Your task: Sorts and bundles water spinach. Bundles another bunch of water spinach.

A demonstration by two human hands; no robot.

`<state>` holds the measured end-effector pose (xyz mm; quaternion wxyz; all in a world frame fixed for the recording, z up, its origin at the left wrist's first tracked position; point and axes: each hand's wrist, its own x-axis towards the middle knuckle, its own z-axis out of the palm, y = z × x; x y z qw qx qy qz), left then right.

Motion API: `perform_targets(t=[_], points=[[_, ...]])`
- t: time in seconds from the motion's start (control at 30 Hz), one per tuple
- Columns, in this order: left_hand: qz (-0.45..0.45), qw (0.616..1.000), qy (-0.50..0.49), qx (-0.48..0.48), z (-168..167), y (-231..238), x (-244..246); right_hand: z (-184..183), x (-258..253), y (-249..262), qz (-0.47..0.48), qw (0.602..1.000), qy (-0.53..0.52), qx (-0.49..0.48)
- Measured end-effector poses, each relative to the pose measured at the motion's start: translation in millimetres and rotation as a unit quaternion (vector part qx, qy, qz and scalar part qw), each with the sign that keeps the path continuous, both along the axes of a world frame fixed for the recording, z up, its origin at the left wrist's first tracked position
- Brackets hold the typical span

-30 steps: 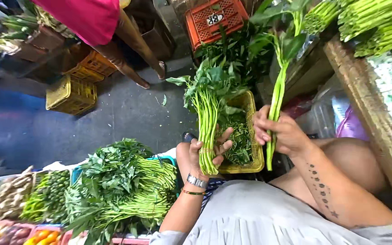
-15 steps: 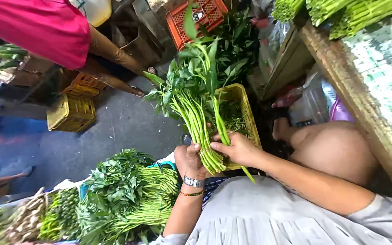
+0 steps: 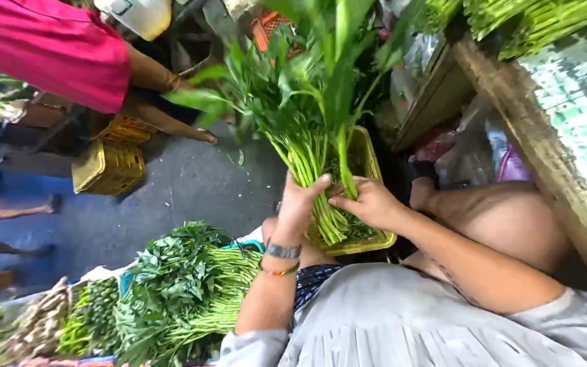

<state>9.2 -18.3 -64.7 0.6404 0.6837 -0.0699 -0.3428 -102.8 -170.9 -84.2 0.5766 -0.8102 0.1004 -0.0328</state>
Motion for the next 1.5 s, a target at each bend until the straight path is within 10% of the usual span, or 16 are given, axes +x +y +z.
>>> perform_targets(t=[0.23,0.53,0.87,1.27,1.5], points=[[0.033,0.996,0.065,-0.051,-42.0,-18.1,-5.8,-9.1,-8.7,-13.2,-0.007,0.998,0.046,0.048],[0.056,0.956,0.110,-0.266,-9.3,3.4,-3.8,6.7,-11.2,-7.0,0.064,0.981,-0.098,0.156],[0.104,0.970,0.112,-0.188,-18.1,-4.3,-9.6,9.8,-17.1,-12.4,0.075,0.959,-0.056,0.266],[0.134,0.970,0.100,-0.178,-21.3,26.5,-5.9,18.0,-13.9,-42.8,-0.034,0.996,0.084,-0.015],[0.174,0.974,0.076,-0.120,-33.6,39.0,-11.7,32.7,-28.2,-51.5,-0.167,0.972,-0.126,-0.110]])
